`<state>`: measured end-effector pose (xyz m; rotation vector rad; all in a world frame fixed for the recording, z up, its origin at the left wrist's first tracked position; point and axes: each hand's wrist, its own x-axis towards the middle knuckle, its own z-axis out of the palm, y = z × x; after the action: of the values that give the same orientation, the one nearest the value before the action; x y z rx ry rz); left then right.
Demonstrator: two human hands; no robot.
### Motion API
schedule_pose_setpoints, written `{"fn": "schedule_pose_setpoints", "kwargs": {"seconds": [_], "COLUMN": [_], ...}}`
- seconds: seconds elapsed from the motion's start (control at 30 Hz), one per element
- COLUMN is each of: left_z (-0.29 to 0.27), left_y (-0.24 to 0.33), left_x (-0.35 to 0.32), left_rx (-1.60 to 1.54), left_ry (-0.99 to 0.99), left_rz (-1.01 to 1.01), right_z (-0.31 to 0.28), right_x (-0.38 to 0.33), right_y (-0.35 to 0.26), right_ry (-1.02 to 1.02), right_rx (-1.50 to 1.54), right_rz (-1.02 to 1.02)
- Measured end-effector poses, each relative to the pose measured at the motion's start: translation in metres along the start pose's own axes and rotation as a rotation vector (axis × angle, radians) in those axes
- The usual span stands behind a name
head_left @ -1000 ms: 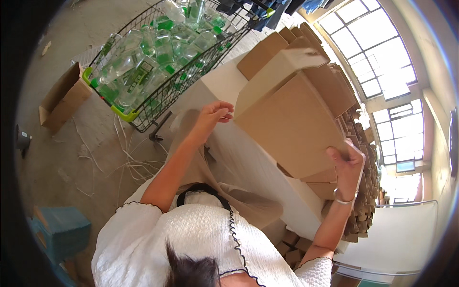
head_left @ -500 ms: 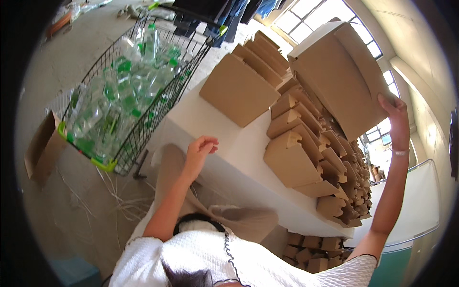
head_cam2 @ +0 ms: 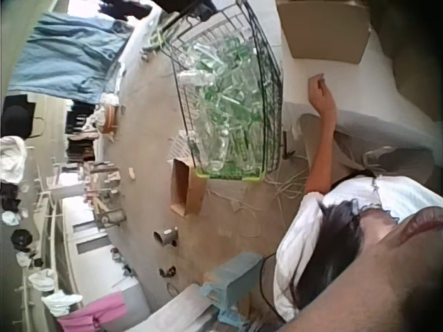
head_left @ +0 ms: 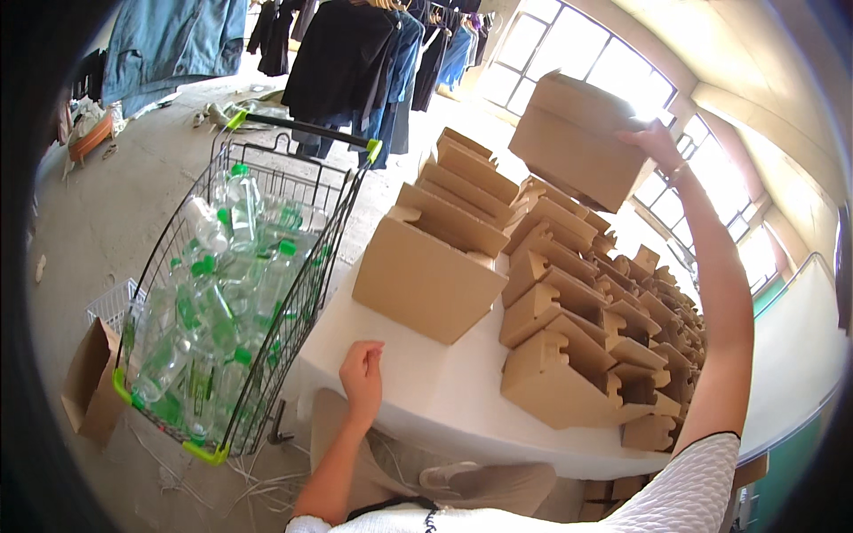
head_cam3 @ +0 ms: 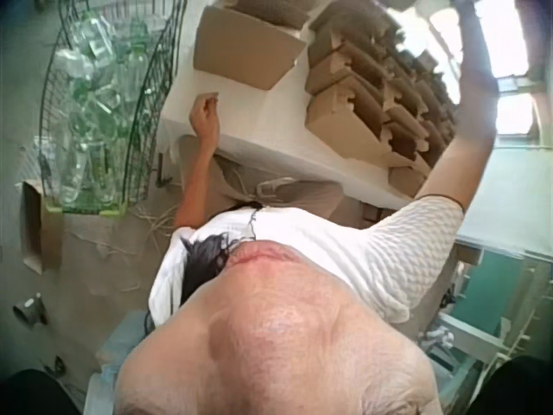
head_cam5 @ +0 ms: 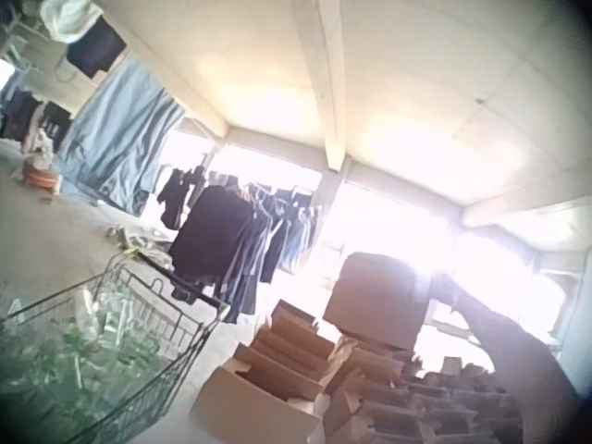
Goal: The person picks up plastic water bottles from a wire cart and places them one by one into cardboard boxes arranged on a table.
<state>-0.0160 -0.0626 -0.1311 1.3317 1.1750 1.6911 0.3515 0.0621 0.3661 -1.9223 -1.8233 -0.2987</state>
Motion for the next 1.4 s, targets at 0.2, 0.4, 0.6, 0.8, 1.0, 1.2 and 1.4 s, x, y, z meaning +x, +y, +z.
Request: {"fn": "schedule_pose_setpoints", "kwargs": {"seconds": [0.2, 0.4, 0.6, 0.8, 1.0, 1.2, 1.4], "left_z": [0.009, 0.004, 0.011, 0.007, 0.009, 0.014, 0.002], "left_y": [0.015, 0.009, 0.023, 0.028, 0.021, 0.031, 0.021], "left_x": [-0.004, -0.007, 0.001, 0.002, 0.000, 0.003, 0.018], "left_rx": [0.220, 0.372, 0.331, 0.431, 0.450, 0.473, 0.098], "left_ry": [-0.016, -0.016, 0.009, -0.033, -0.031, 0.001, 0.209], "left_rz": [-0.016, 0.090, 0.121, 0.107, 0.113, 0.085, 0.105], "right_z": [0.091, 0.159, 0.186, 0.204, 0.227, 0.227, 0.229], "right_x": [0.110, 0.154, 0.190, 0.201, 0.195, 0.182, 0.190], "right_y": [0.090, 0.080, 0.119, 0.116, 0.122, 0.122, 0.155], "right_ry": [-0.090, -0.163, -0.160, -0.244, -0.191, -0.320, -0.213], "right_rx": [0.163, 0.068, 0.120, 0.256, 0.251, 0.377, 0.323], "right_rz": [-0.103, -0.158, -0.090, -0.104, -0.054, -0.046, -0.083]}}
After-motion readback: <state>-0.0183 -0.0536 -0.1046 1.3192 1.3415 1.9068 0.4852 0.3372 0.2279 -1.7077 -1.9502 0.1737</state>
